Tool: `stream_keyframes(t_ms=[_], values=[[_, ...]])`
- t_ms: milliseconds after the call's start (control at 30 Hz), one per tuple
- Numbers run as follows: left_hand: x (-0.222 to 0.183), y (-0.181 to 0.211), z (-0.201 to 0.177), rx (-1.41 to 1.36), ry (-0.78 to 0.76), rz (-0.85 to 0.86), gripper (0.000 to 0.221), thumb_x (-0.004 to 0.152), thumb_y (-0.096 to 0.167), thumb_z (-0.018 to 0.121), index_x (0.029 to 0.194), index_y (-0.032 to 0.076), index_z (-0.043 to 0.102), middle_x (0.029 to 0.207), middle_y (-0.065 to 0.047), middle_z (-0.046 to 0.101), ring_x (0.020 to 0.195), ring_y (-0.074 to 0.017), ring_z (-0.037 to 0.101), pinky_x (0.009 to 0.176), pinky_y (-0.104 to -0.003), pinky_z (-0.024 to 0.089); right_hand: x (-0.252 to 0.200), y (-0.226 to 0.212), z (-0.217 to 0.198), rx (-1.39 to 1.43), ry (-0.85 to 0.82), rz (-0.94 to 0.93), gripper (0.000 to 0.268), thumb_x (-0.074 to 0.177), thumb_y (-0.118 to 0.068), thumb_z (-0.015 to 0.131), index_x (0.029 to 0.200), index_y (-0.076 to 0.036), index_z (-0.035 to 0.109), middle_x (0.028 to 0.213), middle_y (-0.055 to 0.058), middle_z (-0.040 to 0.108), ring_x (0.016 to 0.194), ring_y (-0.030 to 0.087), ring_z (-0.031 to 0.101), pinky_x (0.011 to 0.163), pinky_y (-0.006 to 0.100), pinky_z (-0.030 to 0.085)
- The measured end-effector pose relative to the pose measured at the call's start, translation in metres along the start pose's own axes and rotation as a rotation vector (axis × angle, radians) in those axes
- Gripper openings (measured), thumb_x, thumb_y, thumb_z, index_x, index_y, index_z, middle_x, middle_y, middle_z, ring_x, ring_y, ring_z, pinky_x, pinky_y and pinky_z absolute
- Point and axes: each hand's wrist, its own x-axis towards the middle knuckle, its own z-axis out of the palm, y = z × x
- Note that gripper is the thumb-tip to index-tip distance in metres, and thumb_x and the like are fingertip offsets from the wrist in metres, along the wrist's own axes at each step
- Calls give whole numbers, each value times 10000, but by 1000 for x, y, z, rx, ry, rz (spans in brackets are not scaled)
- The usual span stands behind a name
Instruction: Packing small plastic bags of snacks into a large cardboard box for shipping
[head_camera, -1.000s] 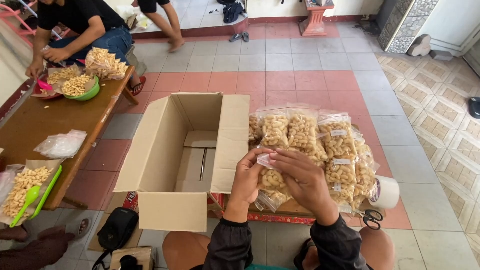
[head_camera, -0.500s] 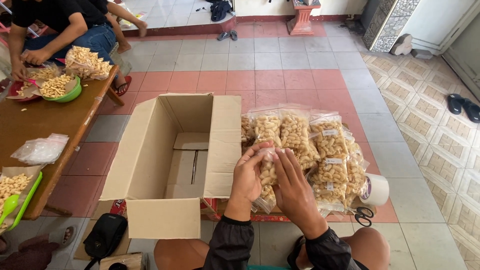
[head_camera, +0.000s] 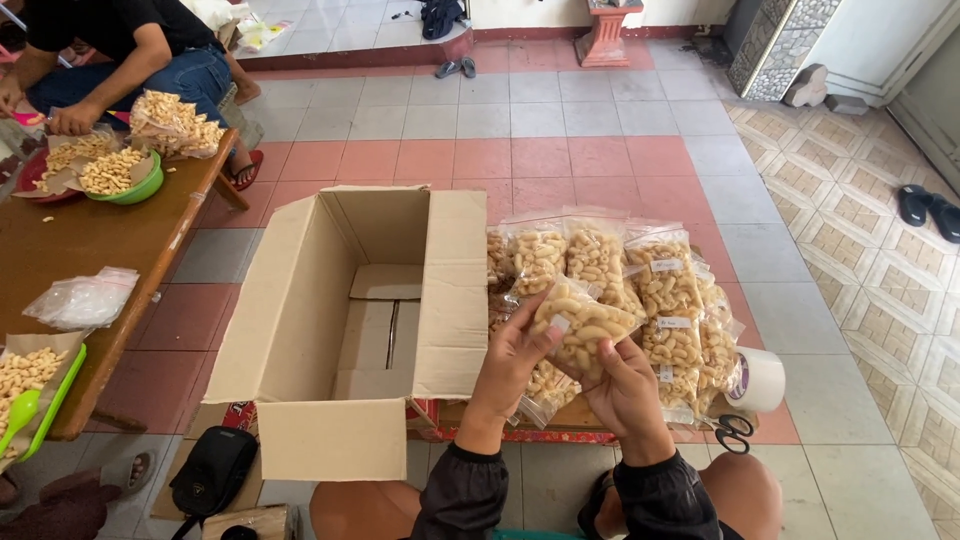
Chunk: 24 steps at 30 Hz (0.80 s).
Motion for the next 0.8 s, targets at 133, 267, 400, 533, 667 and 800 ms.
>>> stream_keyframes(t_ms=[133, 267, 400, 533, 667, 800], values=[[6, -23, -1, -75, 77, 84, 598, 878, 195, 701, 1417, 29, 503, 1232, -126, 628, 1159, -196, 595, 990, -358, 508, 0, -3, 20, 136, -25, 71, 300, 979, -220, 493, 1124, 16, 607, 1090, 250, 710, 1045, 409, 679, 932, 641, 501], [7, -49, -3, -131, 127, 178, 724, 817, 241, 778, 1435, 25, 470, 1249, -170, 633, 1139, -209, 602, 982, -368, 512, 4, 7, 30, 240, -54, 109, 300, 1007, -252, 449, 1134, -36, 613, 1075, 205, 719, 988, 309, 704, 984, 522, 488], [11, -77, -20, -22, 166, 175, 611, 855, 181, 746, 1389, 36, 487, 1174, -158, 659, 1022, -183, 652, 899, -334, 568, 2, 27, 24, 201, 81, 6, 220, 998, -126, 504, 1153, 7, 585, 1074, 160, 713, 985, 251, 695, 922, 389, 531], [5, -17, -3, 0, 162, 248, 604, 898, 143, 698, 1422, 21, 422, 1246, -163, 613, 1112, -170, 587, 962, -351, 521, 3, 20, 27, -194, 182, -72, 362, 920, -23, 592, 1279, -16, 547, 1200, 118, 650, 1057, 209, 619, 901, 349, 514], [7, -20, -22, 39, 57, 243, 587, 928, 102, 657, 1424, 29, 352, 1258, -177, 593, 1088, -183, 593, 947, -355, 534, 11, -9, 44, -943, 103, -288, 787, 780, -85, 776, 1444, -74, 353, 1356, 84, 481, 1145, 187, 451, 922, 320, 446], [0, -11, -37, 146, -73, 137, 550, 941, 85, 646, 1360, 19, 296, 1254, -202, 578, 1033, -171, 584, 886, -360, 567, 18, -38, 65, -1132, -167, -332, 1003, 711, -57, 804, 1524, -29, 218, 1489, 202, 372, 1341, 381, 379, 1076, 525, 378]])
